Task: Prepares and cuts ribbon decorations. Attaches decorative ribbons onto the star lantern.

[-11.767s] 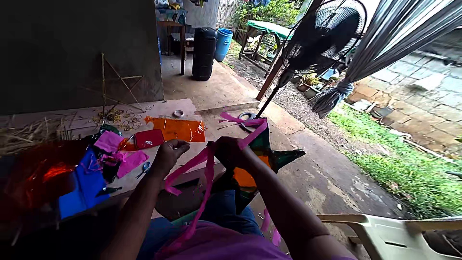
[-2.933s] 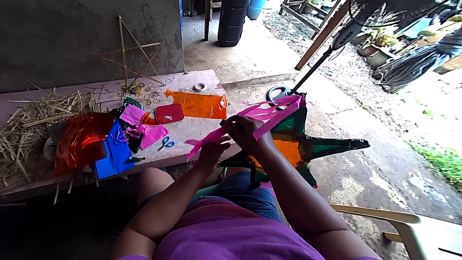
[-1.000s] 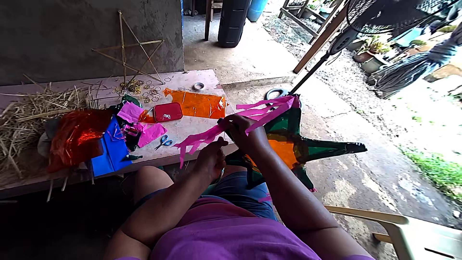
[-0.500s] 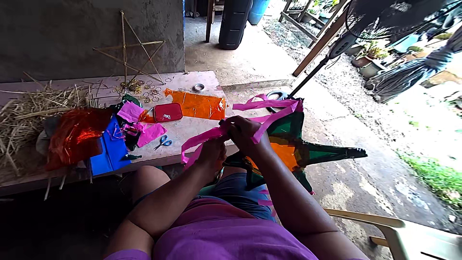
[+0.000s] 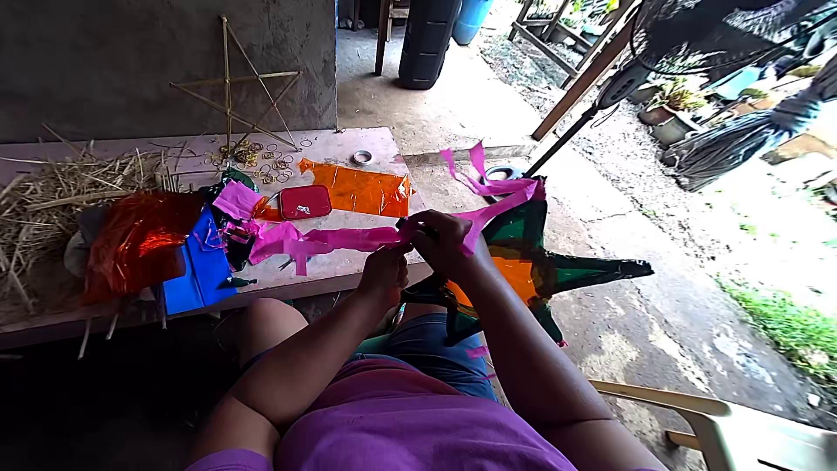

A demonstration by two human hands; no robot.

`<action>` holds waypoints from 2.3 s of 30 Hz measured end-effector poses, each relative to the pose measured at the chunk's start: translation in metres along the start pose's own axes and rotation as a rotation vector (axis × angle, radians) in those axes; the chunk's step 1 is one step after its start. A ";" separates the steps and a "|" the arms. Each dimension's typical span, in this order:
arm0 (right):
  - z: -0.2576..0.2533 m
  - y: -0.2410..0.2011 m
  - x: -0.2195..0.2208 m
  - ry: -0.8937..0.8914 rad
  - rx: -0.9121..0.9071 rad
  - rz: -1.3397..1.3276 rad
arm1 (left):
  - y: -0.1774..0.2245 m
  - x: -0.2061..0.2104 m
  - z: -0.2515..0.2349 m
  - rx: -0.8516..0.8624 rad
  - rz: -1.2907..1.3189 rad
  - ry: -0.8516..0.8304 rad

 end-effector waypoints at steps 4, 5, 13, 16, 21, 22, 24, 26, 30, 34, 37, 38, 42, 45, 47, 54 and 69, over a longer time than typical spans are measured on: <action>-0.001 0.000 -0.001 0.017 0.007 0.041 | 0.000 -0.002 0.005 0.013 0.000 -0.027; -0.001 0.002 -0.002 0.027 0.009 0.046 | 0.001 -0.003 0.007 0.032 -0.017 -0.037; 0.001 0.000 -0.006 0.064 0.021 0.021 | 0.003 -0.010 -0.003 0.375 -0.294 -0.037; 0.003 -0.003 -0.007 0.060 0.020 0.013 | 0.000 -0.009 -0.012 0.463 -0.416 0.023; 0.003 -0.005 -0.006 0.069 0.019 0.045 | -0.008 0.002 -0.005 0.665 -0.563 0.074; 0.004 -0.005 -0.005 0.068 0.019 0.050 | -0.009 0.003 -0.006 0.684 -0.580 0.086; 0.004 -0.005 -0.004 0.065 0.019 0.045 | -0.006 0.003 -0.013 0.714 -0.604 0.138; 0.004 -0.004 -0.003 0.057 0.023 0.035 | 0.002 0.003 -0.017 0.772 -0.628 0.192; 0.006 -0.004 -0.004 0.026 0.037 -0.012 | 0.018 0.002 -0.017 1.017 -0.646 0.262; 0.007 -0.007 -0.006 0.003 0.028 -0.055 | 0.032 0.000 -0.014 1.107 -0.592 0.207; 0.008 -0.009 -0.006 -0.028 0.029 -0.062 | 0.036 0.001 -0.012 1.180 -0.563 0.171; 0.008 -0.009 -0.005 -0.042 0.030 -0.065 | 0.038 0.002 -0.009 1.180 -0.559 0.148; 0.008 -0.011 -0.005 -0.087 0.030 -0.107 | 0.047 0.003 -0.011 1.248 -0.513 0.097; 0.010 -0.012 -0.004 -0.117 0.013 -0.141 | 0.051 0.002 -0.015 1.195 -0.494 0.025; 0.012 -0.015 -0.004 -0.136 0.012 -0.163 | 0.056 0.003 -0.014 1.167 -0.485 -0.007; 0.017 -0.022 -0.006 -0.205 0.005 -0.209 | 0.079 0.005 0.019 1.429 -0.456 -0.007; 0.012 -0.016 -0.012 -0.157 0.044 -0.126 | 0.041 -0.021 -0.006 0.836 -0.742 -0.161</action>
Point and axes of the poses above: each hand's wrist, its own z-axis away from the middle knuckle, its own x-axis out of the palm, y = z × x, the point moved 7 cm from there along -z, towards the middle knuckle, and after that the axes turned 15 degrees about y, right-handed, at the moved point
